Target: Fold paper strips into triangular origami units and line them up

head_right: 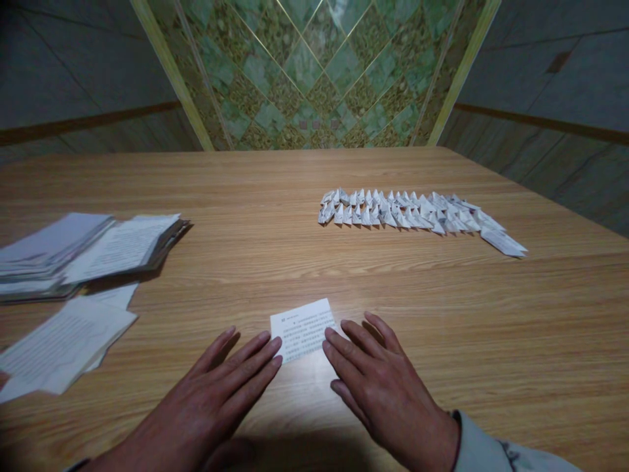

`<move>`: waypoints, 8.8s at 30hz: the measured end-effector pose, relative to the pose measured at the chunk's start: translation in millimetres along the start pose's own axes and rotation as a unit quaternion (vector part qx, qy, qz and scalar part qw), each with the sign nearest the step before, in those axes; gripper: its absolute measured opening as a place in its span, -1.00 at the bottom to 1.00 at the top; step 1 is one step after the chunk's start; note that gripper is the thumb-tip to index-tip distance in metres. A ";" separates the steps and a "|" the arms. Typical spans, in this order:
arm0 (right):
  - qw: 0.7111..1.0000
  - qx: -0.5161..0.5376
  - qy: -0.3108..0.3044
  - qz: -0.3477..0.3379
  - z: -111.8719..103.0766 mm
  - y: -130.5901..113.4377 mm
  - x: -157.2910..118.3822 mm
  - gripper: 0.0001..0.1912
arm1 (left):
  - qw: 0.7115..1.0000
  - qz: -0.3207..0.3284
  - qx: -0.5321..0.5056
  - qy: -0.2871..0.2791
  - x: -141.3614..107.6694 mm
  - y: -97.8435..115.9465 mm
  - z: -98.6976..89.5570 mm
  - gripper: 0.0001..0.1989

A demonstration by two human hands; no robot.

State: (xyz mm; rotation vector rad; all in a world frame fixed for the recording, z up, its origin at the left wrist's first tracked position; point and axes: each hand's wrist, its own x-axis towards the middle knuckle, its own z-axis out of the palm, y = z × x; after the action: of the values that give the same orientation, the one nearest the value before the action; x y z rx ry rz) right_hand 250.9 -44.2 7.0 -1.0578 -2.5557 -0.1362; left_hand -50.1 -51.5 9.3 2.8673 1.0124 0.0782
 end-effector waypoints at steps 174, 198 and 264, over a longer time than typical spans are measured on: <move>0.987 0.101 0.042 0.121 12.3 1.3 37.6 -0.86 | 0.982 -0.012 -0.100 0.163 62.5 8.7 3.2 -0.85; 0.965 0.175 -0.047 0.188 10.9 -9.6 46.3 -0.83 | 0.954 -0.191 -0.180 0.145 72.4 -3.0 -3.9 -0.81; 0.958 0.258 -0.123 -0.020 -4.6 31.7 50.4 -0.93 | 0.993 0.069 -0.014 0.095 30.4 8.3 -1.2 -0.52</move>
State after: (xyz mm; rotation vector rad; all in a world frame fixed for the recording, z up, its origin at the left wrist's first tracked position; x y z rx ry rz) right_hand 241.7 10.9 28.4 -0.8545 -2.6021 0.6576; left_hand -21.3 -38.8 11.9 2.9451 0.8325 0.3804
